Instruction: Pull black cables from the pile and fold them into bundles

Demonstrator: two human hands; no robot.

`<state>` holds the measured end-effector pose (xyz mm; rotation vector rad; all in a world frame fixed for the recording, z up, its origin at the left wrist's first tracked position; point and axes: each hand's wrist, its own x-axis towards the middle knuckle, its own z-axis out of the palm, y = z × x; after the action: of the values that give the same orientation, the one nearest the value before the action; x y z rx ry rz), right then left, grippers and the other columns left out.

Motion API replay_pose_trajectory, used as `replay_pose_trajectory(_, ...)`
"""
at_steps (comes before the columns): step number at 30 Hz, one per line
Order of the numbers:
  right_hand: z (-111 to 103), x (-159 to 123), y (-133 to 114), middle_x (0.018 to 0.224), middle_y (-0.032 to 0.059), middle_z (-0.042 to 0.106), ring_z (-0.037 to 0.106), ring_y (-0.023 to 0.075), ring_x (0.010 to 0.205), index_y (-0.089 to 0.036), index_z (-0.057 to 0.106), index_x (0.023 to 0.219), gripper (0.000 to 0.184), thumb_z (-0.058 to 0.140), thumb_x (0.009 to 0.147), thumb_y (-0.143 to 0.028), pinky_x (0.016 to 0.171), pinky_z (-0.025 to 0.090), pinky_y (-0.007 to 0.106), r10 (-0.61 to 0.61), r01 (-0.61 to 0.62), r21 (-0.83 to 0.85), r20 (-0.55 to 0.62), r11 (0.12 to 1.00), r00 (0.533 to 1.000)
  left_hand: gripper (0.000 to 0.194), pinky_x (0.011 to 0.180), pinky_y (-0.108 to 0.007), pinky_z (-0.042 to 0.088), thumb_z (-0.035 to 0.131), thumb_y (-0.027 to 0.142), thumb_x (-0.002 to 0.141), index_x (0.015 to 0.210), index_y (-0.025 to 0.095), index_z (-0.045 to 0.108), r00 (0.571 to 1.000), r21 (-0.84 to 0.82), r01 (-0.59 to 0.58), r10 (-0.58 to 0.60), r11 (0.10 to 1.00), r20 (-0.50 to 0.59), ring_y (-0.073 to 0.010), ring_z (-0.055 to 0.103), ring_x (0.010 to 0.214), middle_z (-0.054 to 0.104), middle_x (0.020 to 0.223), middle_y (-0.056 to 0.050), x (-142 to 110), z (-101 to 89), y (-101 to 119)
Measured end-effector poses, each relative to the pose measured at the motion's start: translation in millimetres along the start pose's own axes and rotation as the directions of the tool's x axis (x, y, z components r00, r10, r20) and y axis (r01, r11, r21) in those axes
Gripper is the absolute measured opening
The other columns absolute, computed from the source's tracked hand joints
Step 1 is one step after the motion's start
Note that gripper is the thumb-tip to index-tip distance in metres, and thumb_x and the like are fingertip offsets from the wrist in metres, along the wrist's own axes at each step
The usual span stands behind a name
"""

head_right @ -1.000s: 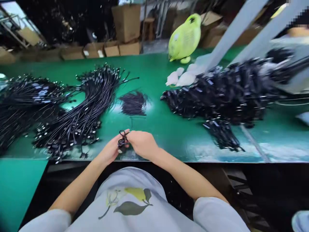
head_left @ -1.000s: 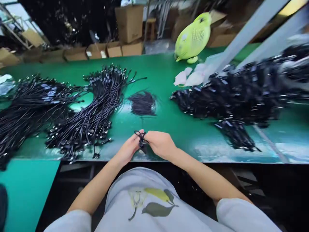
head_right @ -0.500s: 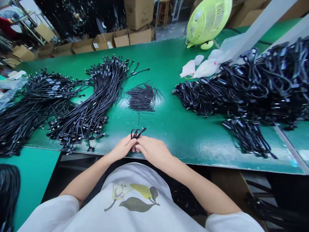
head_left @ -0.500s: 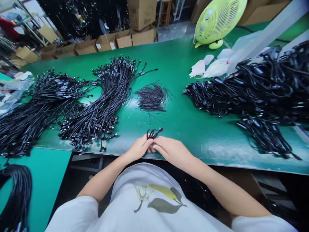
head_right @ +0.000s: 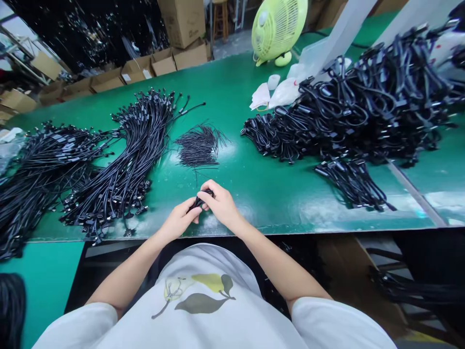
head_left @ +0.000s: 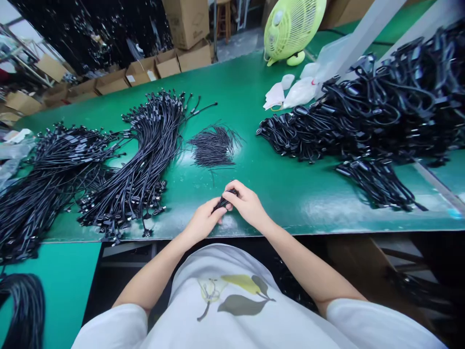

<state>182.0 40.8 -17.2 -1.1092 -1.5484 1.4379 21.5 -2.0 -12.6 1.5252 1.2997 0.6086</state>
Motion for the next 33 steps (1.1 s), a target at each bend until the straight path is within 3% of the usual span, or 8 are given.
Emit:
replay_pose_trajectory(4,-2,-8,0,0.08,-0.0037,0.056,0.059,0.0101,0.058,-0.022,0.047,0.095,0.013,0.05,0.085,-0.029,0.061,0.05,0.026,0.018,-0.023,0.062,0.076,0.998,0.997,0.036,0.065,-0.027,0.046,0.051,0.053,0.088,0.079,0.018,0.049,0.979,-0.279,0.147,-0.099,0.949,0.179,-0.0149,0.061,0.062,0.053,0.06,0.003,-5,-6.3,-5)
replay_pose_trajectory(12,-7,-20,-1,0.098,0.0029,0.054,0.061,0.0129,0.08,-0.02,0.046,0.102,0.032,0.04,0.075,-0.005,0.075,0.053,0.03,-0.079,0.113,-0.197,0.17,0.974,0.982,0.041,0.068,-0.027,0.042,0.051,0.055,0.09,0.1,0.016,0.051,0.939,-0.329,0.2,-0.086,0.923,0.332,-0.0106,0.049,0.059,0.046,0.061,0.006,-33,-15.2,-17)
replay_pose_trajectory(14,-10,-24,-5,0.113,0.0101,0.055,0.058,0.0194,0.104,-0.018,0.051,0.102,0.029,0.041,0.078,-0.005,0.089,0.05,0.038,-0.229,0.291,-0.389,0.198,0.874,0.953,0.041,0.06,-0.025,0.037,0.048,0.053,0.092,0.108,0.015,0.051,0.942,-0.234,0.213,-0.136,0.949,0.308,-0.0094,0.042,0.053,0.044,0.059,0.007,-38,-16.3,-17)
replay_pose_trajectory(17,-7,-34,-10,0.135,0.0169,0.049,0.045,0.028,0.129,-0.017,0.054,0.115,0.03,0.04,0.09,-0.01,0.106,0.037,0.052,-0.424,0.543,-0.645,0.35,0.538,0.836,0.033,0.058,-0.025,0.038,0.042,0.046,0.094,0.105,0.016,0.053,0.968,0.001,0.158,-0.155,0.987,0.197,-0.0108,0.043,0.053,0.046,0.06,0.006,-38,-14.8,-13)
replay_pose_trajectory(20,1,-44,-8,0.112,0.0167,0.064,0.058,0.027,0.114,-0.011,0.047,0.128,0.034,0.042,0.095,-0.02,0.101,0.042,0.05,-0.32,0.637,-0.706,0.554,0.309,0.769,0.023,0.07,-0.031,0.047,0.042,0.036,0.093,0.093,0.018,0.056,0.983,0.221,0.011,-0.051,0.975,0.176,-0.0166,0.056,0.07,0.062,0.078,-0.003,-32,-9.5,-10)
replay_pose_trajectory(25,5,-54,12,0.084,0.0085,0.068,0.066,0.0212,0.07,-0.007,0.047,0.121,0.032,0.038,0.099,-0.029,0.056,0.049,0.031,-0.063,0.506,-0.789,0.519,0.349,0.852,0.017,0.078,-0.036,0.051,0.046,0.027,0.088,0.091,0.02,0.06,0.958,0.425,-0.159,0.035,0.891,0.286,-0.0224,0.065,0.084,0.07,0.091,-0.007,-18,-1.0,-17)
replay_pose_trajectory(30,-1,-68,25,0.088,0.0096,0.068,0.067,0.0215,0.074,-0.008,0.048,0.122,0.032,0.038,0.1,-0.029,0.055,0.048,0.031,-0.09,0.458,-0.823,0.455,0.337,0.886,0.024,0.079,-0.037,0.054,0.045,0.036,0.093,0.1,0.022,0.063,0.93,0.53,-0.238,0.034,0.814,0.365,-0.0229,0.068,0.086,0.071,0.094,-0.006,-11,5.1,-12)
replay_pose_trajectory(33,-44,-75,26,0.083,0.0061,0.068,0.066,0.0204,0.072,-0.017,0.058,0.108,0.033,0.044,0.097,-0.045,0.056,0.047,0.029,-0.036,0.296,-0.887,0.303,0.356,0.952,0.037,0.093,-0.039,0.051,0.049,0.038,0.092,0.125,0.023,0.055,0.957,0.515,-0.242,0.114,0.823,0.268,-0.0236,0.064,0.107,0.067,0.117,-0.008,-8,1.0,-12)
